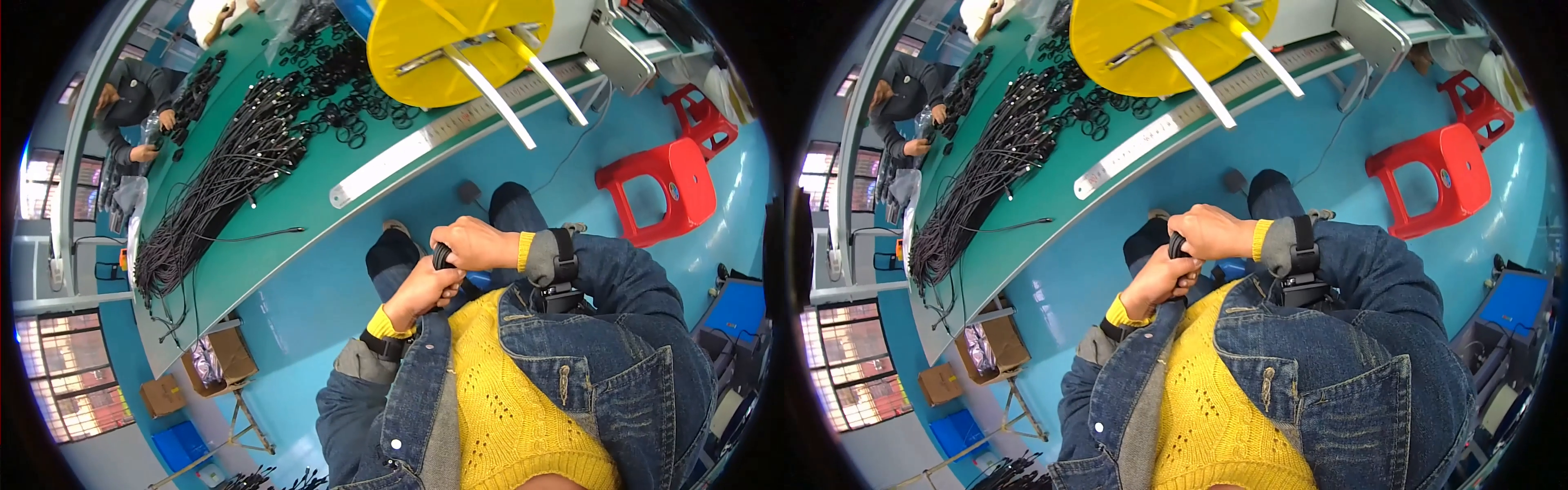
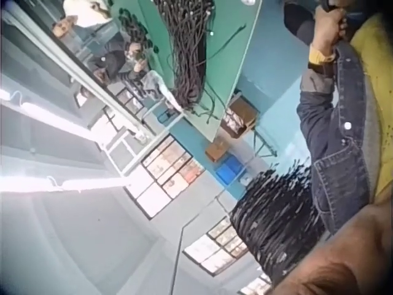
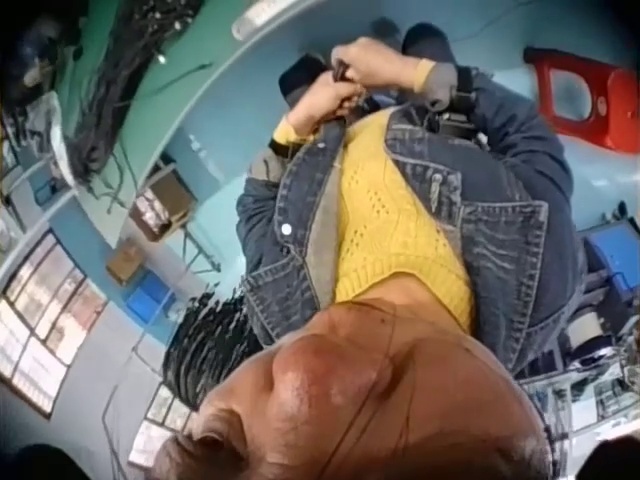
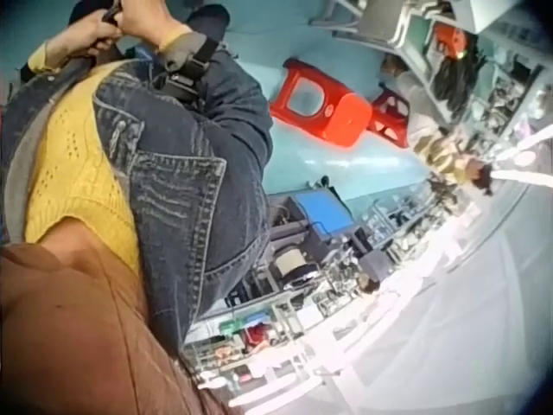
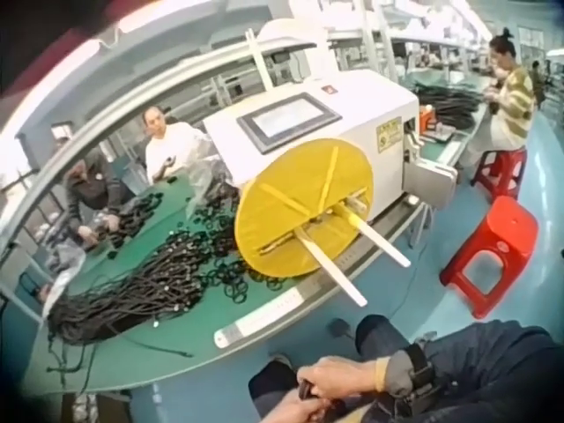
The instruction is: The person picks up a cable, winds it around the spindles of a machine, and removes the coiled cable. They then secure the coil with a rubber band and place it on the table, repeating the process.
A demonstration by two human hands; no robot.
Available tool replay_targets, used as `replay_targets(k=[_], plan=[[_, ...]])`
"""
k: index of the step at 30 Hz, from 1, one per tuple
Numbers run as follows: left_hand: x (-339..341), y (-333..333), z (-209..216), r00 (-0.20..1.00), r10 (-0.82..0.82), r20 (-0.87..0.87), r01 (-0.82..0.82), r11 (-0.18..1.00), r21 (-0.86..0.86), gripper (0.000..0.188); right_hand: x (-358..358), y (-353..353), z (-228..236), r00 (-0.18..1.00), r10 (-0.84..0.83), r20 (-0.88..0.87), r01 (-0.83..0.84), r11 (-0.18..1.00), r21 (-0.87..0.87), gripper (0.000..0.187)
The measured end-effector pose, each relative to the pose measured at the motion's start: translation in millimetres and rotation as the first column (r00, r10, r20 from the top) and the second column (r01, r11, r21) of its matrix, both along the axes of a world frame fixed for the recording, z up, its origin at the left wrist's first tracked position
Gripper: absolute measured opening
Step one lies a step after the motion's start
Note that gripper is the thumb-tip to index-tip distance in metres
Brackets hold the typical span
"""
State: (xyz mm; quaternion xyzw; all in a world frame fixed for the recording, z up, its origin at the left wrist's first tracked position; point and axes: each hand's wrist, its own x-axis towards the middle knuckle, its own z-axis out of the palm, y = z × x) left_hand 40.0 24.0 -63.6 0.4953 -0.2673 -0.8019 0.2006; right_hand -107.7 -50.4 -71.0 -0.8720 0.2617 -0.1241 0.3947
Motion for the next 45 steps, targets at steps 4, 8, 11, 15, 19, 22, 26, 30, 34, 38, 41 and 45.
replay_targets(k=[4,8,11,15,19,22,26,30,34,38,41,45], plan=[[18.5,3.6,-12.2,0.979,0.205,-0.01,-0.204,0.969,-0.14,0.007,17.2,-18.4,21.9,0.983,0.126,0.134,-0.115,0.99,-0.085,0.018],[36.1,-0.9,1.1,0.818,0.562,-0.12,-0.569,0.762,-0.308,0.005,52.1,-74.3,45.5,0.95,-0.069,0.303,0.186,0.908,-0.376,0.017],[44.1,-11.3,17.7,0.725,0.656,-0.208,-0.682,0.645,-0.345,0.005,81.4,-122.1,48.4,0.963,-0.105,0.249,0.239,0.758,-0.607,0.016],[71.9,-26.4,37.1,0.737,0.638,-0.222,-0.657,0.599,-0.458,0.006,102.4,-143.9,45.5,0.985,-0.169,-0.041,0.093,0.708,-0.7,0.012],[97.0,-40.0,45.4,0.717,0.636,-0.285,-0.665,0.501,-0.554,0.006,101.5,-142.8,76.6,0.898,-0.246,-0.364,0.0,0.828,-0.56,0.007],[93.0,-44.0,41.8,0.724,0.625,-0.293,-0.668,0.529,-0.524,0.005,109.7,-137.2,82.1,0.92,-0.251,-0.301,0.044,0.829,-0.557,0.007],[78.6,-46.0,36.6,0.727,0.62,-0.295,-0.675,0.565,-0.475,0.005,126.5,-147.3,56.9,0.976,-0.217,0.004,0.164,0.723,-0.671,0.009],[81.1,-38.2,33.1,0.706,0.624,-0.334,-0.699,0.536,-0.474,0.006,132.9,-145.6,49.7,0.978,-0.175,0.11,0.205,0.76,-0.617,0.011],[76.4,-38.2,43.7,0.585,0.692,-0.423,-0.789,0.363,-0.496,0.009,111.0,-100.0,74.2,0.893,-0.144,0.426,0.182,0.982,-0.051,0.012],[60.5,-37.8,43.8,0.601,0.638,-0.481,-0.792,0.397,-0.464,0.014,75.6,-57.6,83.4,0.895,-0.241,0.375,-0.039,0.795,0.605,0.016],[46.7,-33.2,36.0,0.652,0.579,-0.489,-0.757,0.467,-0.457,0.016,50.4,-39.9,76.1,0.923,-0.263,0.281,-0.055,0.634,0.772,0.017],[35.5,-24.6,22.7,0.69,0.528,-0.494,-0.723,0.504,-0.472,0.017,17.0,-15.5,60.9,0.815,-0.293,0.499,-0.283,0.551,0.785,0.013]])
